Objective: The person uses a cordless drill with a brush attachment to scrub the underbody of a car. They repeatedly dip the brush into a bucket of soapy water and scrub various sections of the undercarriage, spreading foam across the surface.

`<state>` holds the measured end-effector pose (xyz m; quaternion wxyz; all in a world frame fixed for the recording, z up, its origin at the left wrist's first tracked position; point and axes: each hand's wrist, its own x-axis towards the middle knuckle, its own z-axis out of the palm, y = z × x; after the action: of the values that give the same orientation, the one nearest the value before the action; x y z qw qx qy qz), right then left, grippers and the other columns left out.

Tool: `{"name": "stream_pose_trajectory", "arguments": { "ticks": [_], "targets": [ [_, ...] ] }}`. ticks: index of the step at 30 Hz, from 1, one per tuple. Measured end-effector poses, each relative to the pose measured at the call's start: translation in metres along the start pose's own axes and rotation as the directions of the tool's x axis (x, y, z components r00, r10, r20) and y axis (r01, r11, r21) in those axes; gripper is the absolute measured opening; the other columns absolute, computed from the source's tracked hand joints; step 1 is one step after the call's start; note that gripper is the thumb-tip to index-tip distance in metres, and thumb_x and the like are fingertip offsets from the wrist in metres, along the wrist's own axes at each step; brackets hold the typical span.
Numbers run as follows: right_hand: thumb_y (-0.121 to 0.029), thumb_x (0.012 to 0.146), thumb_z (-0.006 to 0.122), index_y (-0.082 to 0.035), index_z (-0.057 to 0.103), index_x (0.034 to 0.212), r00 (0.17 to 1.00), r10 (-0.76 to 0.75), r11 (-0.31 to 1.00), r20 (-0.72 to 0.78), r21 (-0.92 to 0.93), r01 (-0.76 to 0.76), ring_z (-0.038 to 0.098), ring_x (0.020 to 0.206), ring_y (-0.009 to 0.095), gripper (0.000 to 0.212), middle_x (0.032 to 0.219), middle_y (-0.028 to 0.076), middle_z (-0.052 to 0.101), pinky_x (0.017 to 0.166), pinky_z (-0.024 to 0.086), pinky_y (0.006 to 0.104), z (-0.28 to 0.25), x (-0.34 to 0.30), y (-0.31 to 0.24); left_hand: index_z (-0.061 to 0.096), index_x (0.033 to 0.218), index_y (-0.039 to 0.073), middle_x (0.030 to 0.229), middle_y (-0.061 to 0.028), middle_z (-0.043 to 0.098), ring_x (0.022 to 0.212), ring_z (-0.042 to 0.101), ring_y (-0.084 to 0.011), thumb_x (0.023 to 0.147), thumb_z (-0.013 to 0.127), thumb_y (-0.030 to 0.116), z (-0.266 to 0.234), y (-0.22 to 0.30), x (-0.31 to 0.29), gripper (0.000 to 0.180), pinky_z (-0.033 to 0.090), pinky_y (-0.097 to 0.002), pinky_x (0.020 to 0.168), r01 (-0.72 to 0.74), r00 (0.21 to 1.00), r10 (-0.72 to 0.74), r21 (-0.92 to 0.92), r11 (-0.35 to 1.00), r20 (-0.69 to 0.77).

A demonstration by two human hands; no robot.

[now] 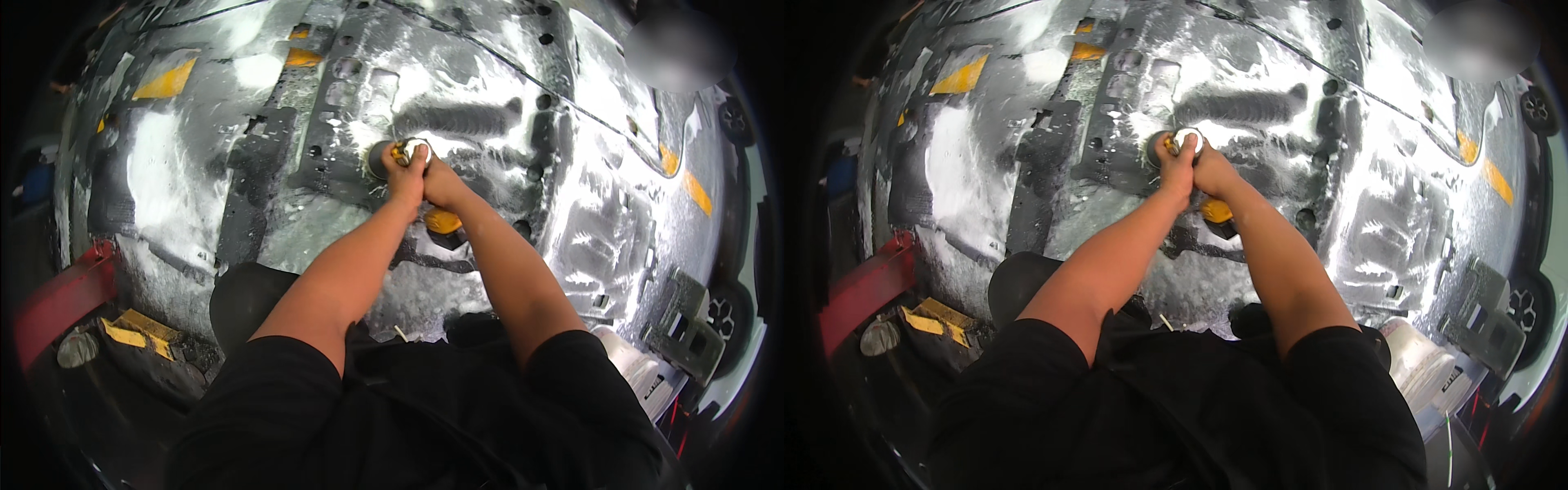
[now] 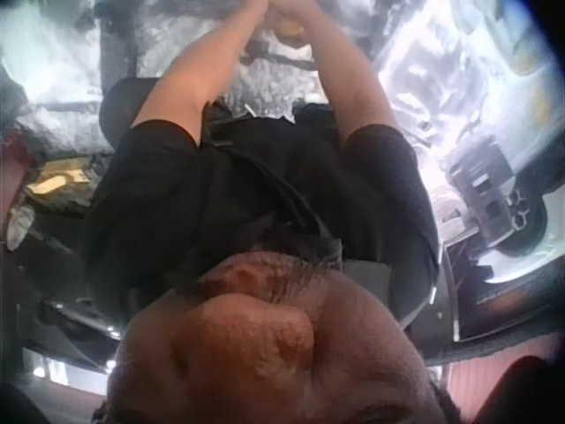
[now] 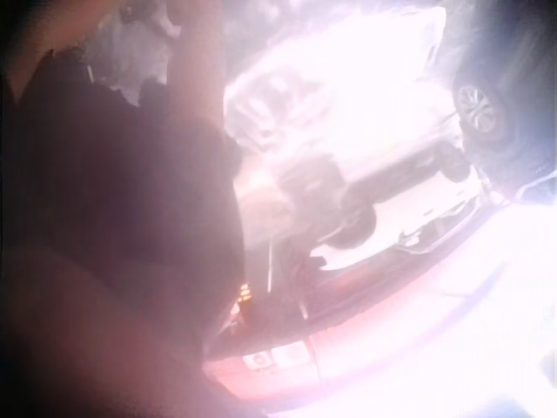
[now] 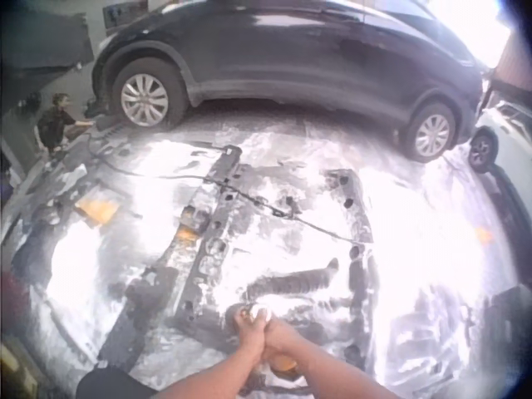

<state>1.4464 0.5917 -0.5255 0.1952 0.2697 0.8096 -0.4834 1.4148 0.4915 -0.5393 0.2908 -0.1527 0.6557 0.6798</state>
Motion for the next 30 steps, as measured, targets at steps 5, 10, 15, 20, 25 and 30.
{"name": "stream_pose_trajectory", "arguments": {
  "ticks": [5,10,15,20,25,30],
  "targets": [
    [-0.031,0.087,0.073,0.009,0.044,0.145,0.988,-0.024,0.948,0.149,0.318,-0.025,0.067,0.12,0.043,0.076,0.126,0.032,0.068,0.1,0.052,0.0449,0.032,0.032,-0.094,0.029,0.153,0.019,0.141,-0.0161,0.055,0.122,0.058,-0.0281,0.089,0.079,0.057,-0.064,0.062,0.048,0.09,0.049,-0.0436,0.102,0.04,0.999,-0.042,-0.065,0.997,-0.028],
    [-0.03,0.089,0.07,0.007,0.034,0.151,0.988,-0.044,0.999,-0.149,0.007,0.045,0.065,0.123,0.045,0.08,0.127,0.032,0.067,0.101,0.052,0.0464,0.067,0.054,-0.111,0.035,0.152,0.02,0.144,-0.0126,0.055,0.13,0.054,-0.0261,0.095,0.072,0.057,-0.098,0.059,0.079,0.078,0.044,-0.0428,0.108,-0.005,0.985,0.046,-0.24,0.971,0.164],
    [-0.038,0.085,0.077,0.007,0.041,0.147,0.996,-0.069,0.995,-0.064,0.064,0.073,0.066,0.123,0.042,0.084,0.128,0.031,0.067,0.101,0.052,0.0435,0.05,0.073,-0.08,0.032,0.153,0.02,0.147,-0.0141,0.049,0.131,0.052,-0.0277,0.093,0.073,0.059,-0.069,0.055,0.078,0.083,0.044,-0.0462,0.107,0.038,0.998,-0.032,-0.12,0.992,0.058],
    [-0.039,0.081,0.081,0.009,0.045,0.143,0.997,-0.033,0.996,0.065,-0.081,0.038,0.066,0.122,0.041,0.086,0.128,0.03,0.068,0.1,0.052,0.0422,0.031,0.061,-0.093,0.03,0.156,0.016,0.147,-0.0212,0.05,0.13,0.055,-0.032,0.092,0.074,0.06,-0.061,0.052,0.059,0.09,0.046,-0.0449,0.106,0.017,0.998,-0.029,-0.22,0.975,-0.05],
    [-0.036,0.085,0.077,0.009,0.044,0.144,0.975,-0.049,0.951,0.216,-0.289,0.111,0.067,0.12,0.043,0.081,0.126,0.032,0.068,0.098,0.053,0.0447,0.021,0.053,-0.076,0.029,0.156,0.012,0.149,-0.0196,0.047,0.133,0.052,-0.0297,0.094,0.074,0.056,-0.046,0.037,0.026,0.088,0.045,-0.0417,0.109,-0.022,0.982,-0.039,-0.321,0.947,-0.182],
    [-0.032,0.094,0.067,0.004,0.039,0.148,0.994,-0.081,0.929,0.07,-0.355,0.101,0.066,0.116,0.047,0.071,0.122,0.033,0.068,0.098,0.053,0.0491,0.011,-0.017,-0.038,0.028,0.157,0.014,0.15,-0.0164,0.046,0.136,0.048,-0.0282,0.094,0.07,0.062,-0.026,-0.002,-0.02,0.09,0.041,-0.0399,0.112,0.079,0.996,-0.085,-0.322,0.943,-0.007]
  ]
}}
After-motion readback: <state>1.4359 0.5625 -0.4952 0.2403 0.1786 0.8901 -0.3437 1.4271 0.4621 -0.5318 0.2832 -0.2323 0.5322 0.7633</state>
